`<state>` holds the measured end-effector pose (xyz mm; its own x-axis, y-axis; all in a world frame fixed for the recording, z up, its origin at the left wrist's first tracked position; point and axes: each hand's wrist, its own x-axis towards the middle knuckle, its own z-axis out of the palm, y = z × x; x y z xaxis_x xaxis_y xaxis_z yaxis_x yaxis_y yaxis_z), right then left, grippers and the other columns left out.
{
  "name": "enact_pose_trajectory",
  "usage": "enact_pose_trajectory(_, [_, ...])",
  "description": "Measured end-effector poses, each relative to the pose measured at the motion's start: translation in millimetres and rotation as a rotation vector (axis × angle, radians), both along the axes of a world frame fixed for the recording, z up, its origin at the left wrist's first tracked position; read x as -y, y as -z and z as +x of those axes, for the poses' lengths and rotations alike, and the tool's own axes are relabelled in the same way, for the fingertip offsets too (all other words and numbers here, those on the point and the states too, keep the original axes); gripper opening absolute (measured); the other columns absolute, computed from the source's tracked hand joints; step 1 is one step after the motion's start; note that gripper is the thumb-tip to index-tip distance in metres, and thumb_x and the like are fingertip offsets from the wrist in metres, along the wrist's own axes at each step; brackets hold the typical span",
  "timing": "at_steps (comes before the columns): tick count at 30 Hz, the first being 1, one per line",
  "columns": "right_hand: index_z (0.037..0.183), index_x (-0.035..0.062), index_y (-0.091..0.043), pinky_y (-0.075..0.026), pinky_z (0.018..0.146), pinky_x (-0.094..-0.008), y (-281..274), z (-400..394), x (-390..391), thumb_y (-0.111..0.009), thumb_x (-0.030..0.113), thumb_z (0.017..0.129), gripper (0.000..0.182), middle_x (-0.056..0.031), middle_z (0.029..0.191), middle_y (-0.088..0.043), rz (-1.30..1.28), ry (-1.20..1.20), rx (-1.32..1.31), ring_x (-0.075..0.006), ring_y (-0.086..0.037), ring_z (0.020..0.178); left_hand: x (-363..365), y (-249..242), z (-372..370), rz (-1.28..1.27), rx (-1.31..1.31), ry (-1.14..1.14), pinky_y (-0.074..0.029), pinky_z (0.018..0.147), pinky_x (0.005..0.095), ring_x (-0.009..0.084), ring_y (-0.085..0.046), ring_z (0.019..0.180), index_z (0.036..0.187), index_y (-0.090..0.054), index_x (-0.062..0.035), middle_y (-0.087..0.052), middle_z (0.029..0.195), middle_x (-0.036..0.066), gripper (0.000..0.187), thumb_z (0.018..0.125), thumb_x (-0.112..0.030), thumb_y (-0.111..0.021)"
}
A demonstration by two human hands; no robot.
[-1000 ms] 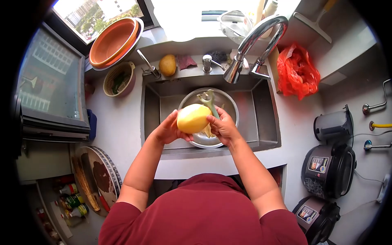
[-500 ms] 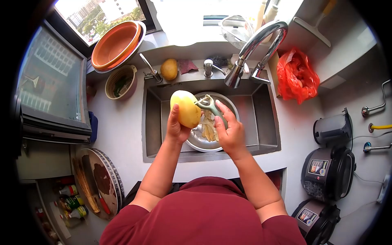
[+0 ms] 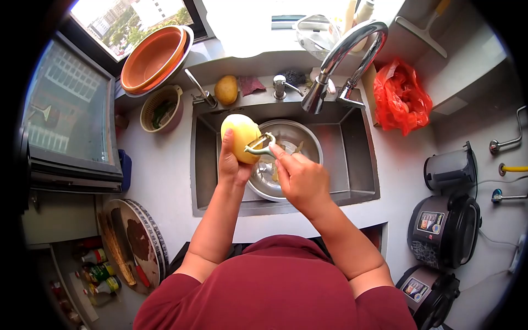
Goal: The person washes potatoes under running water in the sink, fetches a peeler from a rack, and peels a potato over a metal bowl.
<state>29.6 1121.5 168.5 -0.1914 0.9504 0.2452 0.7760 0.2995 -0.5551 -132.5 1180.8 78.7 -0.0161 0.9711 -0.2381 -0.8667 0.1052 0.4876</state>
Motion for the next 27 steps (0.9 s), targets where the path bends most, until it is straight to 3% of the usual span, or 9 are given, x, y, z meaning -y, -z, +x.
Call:
enact_pose_trajectory(2, [0.121, 0.0199, -0.063, -0.046, 0.051, -0.038, 15, -4, 6, -0.06, 0.018, 0.087, 0.034, -0.0062, 0.068, -0.058, 0.013, 0.005, -0.04, -0.026, -0.059, 0.057, -9, 5, 3, -0.031, 0.079, -0.083, -0.054, 0.081, 0.0417, 0.0239, -0.063, 0.094, 0.118, -0.05, -0.0073, -0.061, 0.104, 0.009, 0.041, 0.088, -0.032, -0.064])
enact_pose_trajectory(8, [0.123, 0.019, -0.062, -0.049, 0.059, -0.0375, 49, -2, 13, -0.058, 0.017, 0.088, 0.034, -0.0102, 0.079, -0.066, -0.121, 0.005, -0.101, -0.0272, -0.063, 0.065, -24, 19, 9, -0.249, 0.039, -0.237, -0.054, 0.081, 0.0441, 0.0257, -0.061, 0.099, 0.122, -0.049, -0.0123, -0.06, 0.108, 0.006, 0.057, 0.08, -0.045, -0.071])
enact_pose_trajectory(14, [0.124, 0.0076, -0.058, -0.051, 0.077, -0.0309, 85, 17, -1, -0.058, 0.017, 0.091, 0.035, -0.0176, 0.109, -0.066, -0.09, 0.16, -0.547, -0.0223, -0.067, 0.085, -21, 33, 7, -0.162, 0.155, -0.202, -0.05, 0.089, 0.0452, 0.024, -0.058, 0.106, 0.125, -0.047, -0.0149, -0.057, 0.116, 0.003, 0.059, 0.08, -0.046, -0.07])
enact_pose_trajectory(18, [0.125, -0.0015, -0.053, -0.046, 0.086, -0.0251, 93, 2, -28, -0.066, 0.011, 0.087, 0.042, -0.0086, 0.109, -0.063, -0.469, 0.225, -1.14, -0.012, -0.058, 0.098, 1, 28, 15, -0.096, 0.083, -0.071, -0.047, 0.094, 0.0432, 0.0254, -0.057, 0.108, 0.123, -0.048, -0.0126, -0.058, 0.116, 0.007, 0.051, 0.085, -0.042, -0.065])
enact_pose_trajectory(19, [0.125, 0.001, -0.052, -0.047, 0.068, -0.0195, 93, -3, -33, -0.068, 0.011, 0.086, 0.044, -0.005, 0.1, -0.062, -0.483, 0.242, -1.168, -0.0069, -0.057, 0.083, 8, 25, 17, -0.067, 0.015, -0.036, -0.047, 0.093, 0.0436, 0.0257, -0.057, 0.108, 0.124, -0.047, -0.0122, -0.058, 0.116, 0.007, 0.05, 0.087, -0.04, -0.064])
enact_pose_trajectory(22, [0.126, 0.003, -0.051, -0.04, 0.051, -0.016, 81, -7, -35, -0.069, 0.009, 0.085, 0.045, -0.0019, 0.094, -0.06, -0.532, 0.249, -1.213, -0.0031, -0.053, 0.068, 20, 14, 17, -0.037, -0.136, 0.026, -0.049, 0.091, 0.0444, 0.0252, -0.057, 0.106, 0.126, -0.041, -0.0117, -0.056, 0.116, 0.008, 0.049, 0.087, -0.029, -0.065])
enact_pose_trajectory(23, [0.126, 0.0045, -0.051, -0.033, 0.043, -0.0148, 80, -8, -34, -0.069, 0.008, 0.084, 0.046, -0.0004, 0.091, -0.058, -0.515, 0.238, -1.234, -0.0011, -0.048, 0.059, 22, 14, 14, -0.036, -0.155, 0.044, -0.05, 0.09, 0.0438, 0.0245, -0.057, 0.106, 0.126, -0.04, -0.0122, -0.055, 0.116, 0.008, 0.049, 0.087, -0.026, -0.066])
enact_pose_trajectory(26, [0.127, 0.0048, -0.05, -0.033, 0.044, -0.0138, 87, -1, -31, -0.069, 0.007, 0.083, 0.047, -0.0001, 0.091, -0.057, -0.566, 0.199, -1.227, -0.0009, -0.048, 0.061, 25, 12, 0, -0.048, -0.129, 0.117, -0.052, 0.086, 0.0448, 0.0243, -0.057, 0.104, 0.124, -0.041, -0.0127, -0.055, 0.113, 0.007, 0.048, 0.085, -0.021, -0.068])
enact_pose_trajectory(27, [0.124, 0.0035, -0.054, -0.041, 0.049, -0.0179, 97, 2, -29, -0.069, 0.008, 0.084, 0.043, -0.0025, 0.093, -0.061, -0.54, 0.221, -1.205, -0.0045, -0.054, 0.064, 24, 13, -5, -0.066, -0.095, 0.149, -0.052, 0.086, 0.0453, 0.0245, -0.058, 0.104, 0.124, -0.042, -0.0129, -0.056, 0.113, 0.007, 0.048, 0.084, -0.021, -0.068])
